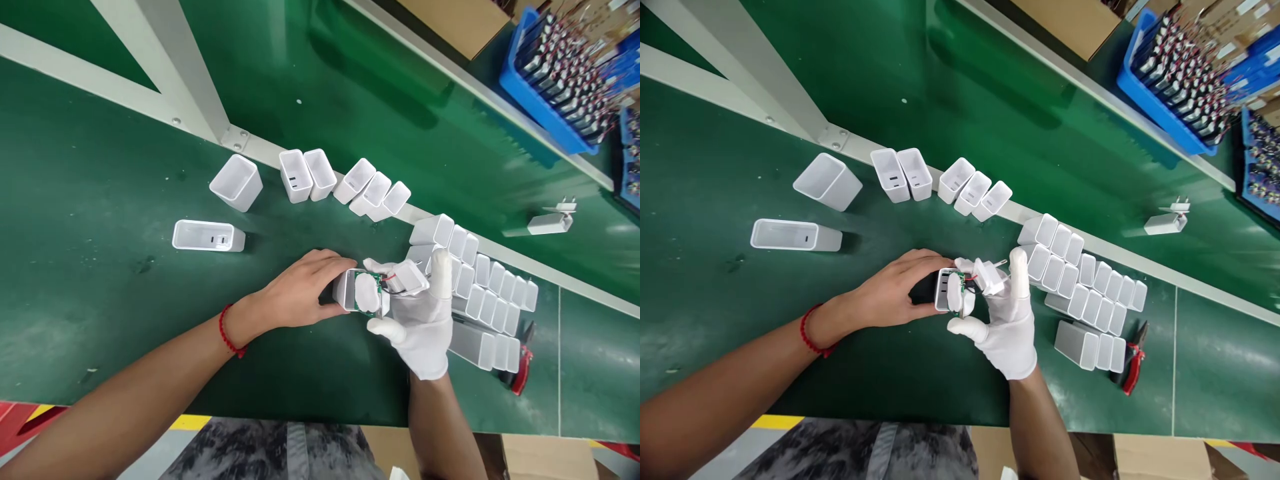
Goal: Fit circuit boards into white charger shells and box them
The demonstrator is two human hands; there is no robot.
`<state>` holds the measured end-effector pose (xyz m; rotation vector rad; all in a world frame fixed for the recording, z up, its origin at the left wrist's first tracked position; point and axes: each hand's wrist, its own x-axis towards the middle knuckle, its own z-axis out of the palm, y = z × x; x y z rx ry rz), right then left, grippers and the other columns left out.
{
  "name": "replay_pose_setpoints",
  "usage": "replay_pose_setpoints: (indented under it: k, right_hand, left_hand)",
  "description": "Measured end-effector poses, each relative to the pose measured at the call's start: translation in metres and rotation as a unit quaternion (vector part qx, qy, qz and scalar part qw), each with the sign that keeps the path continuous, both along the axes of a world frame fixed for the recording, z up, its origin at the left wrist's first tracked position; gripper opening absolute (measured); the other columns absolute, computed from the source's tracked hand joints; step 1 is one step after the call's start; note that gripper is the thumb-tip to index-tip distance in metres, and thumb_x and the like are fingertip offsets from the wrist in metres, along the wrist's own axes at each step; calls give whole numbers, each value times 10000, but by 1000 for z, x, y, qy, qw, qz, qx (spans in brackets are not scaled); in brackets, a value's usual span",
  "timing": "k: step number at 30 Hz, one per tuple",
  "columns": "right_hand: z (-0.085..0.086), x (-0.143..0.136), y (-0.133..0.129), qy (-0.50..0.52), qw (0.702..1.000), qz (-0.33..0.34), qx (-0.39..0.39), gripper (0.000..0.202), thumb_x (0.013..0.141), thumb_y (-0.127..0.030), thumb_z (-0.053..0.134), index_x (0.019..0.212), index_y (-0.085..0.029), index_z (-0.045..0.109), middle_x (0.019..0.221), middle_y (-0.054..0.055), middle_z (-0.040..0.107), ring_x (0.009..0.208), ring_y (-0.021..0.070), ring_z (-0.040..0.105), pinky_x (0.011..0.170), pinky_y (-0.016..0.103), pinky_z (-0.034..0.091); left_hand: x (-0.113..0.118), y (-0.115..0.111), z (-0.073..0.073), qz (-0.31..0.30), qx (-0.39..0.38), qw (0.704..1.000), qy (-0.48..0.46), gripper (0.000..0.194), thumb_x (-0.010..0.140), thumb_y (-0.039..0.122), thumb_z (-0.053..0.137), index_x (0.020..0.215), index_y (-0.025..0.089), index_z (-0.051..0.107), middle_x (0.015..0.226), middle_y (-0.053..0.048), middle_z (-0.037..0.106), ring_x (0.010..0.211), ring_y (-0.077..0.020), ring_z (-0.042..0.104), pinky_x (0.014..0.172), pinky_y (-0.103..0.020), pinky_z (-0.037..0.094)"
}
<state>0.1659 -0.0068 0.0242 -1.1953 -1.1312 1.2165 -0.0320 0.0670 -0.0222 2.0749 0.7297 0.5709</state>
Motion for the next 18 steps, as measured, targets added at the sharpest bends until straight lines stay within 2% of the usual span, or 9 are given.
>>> replay_pose_setpoints:
  k: [3, 7, 13, 18]
  right_hand:
    - [-4, -2, -1, -1, 1000, -15, -1, 1046, 687, -211, 890, 1455, -597, 295, 1226, -52, 690, 1248, 285, 608, 1111, 608, 436]
    - [-8, -3, -3, -33, 999, -8, -6, 1060, 692, -122, 871, 1466, -570, 301, 1294, -53, 669, 1277, 268, 584, 1160, 638, 364]
    - [-8, -4, -3, -18, 1000, -8, 3, 1047, 683, -96, 869, 1456, -558, 335, 1259, -40, 688, 1254, 273, 609, 1120, 631, 421]
    - [-10, -6, -4, -31, 999, -12, -9, 1018, 712, -133, 865, 1457, -566, 323, 1288, -47, 675, 1275, 247, 598, 1156, 600, 397]
  left_hand:
    - [0, 1, 1, -4, 4, 1000, -4, 552, 852, 335, 756, 1320, 201, 498, 1261, -75, 630, 1233, -257, 560, 1064, -422, 474]
    - [1, 1, 2, -6, 10, 1000, -12, 536, 847, 308, 761, 1306, 202, 505, 1249, -66, 642, 1208, -257, 580, 1052, -418, 479]
    - [0, 0, 1, -6, 16, 1000, -17, 527, 858, 290, 748, 1312, 195, 499, 1272, -78, 633, 1228, -261, 564, 1063, -422, 475]
    - [1, 1, 2, -1, 21, 999, -27, 507, 868, 266, 725, 1315, 193, 497, 1245, -70, 645, 1208, -264, 584, 1054, -432, 487]
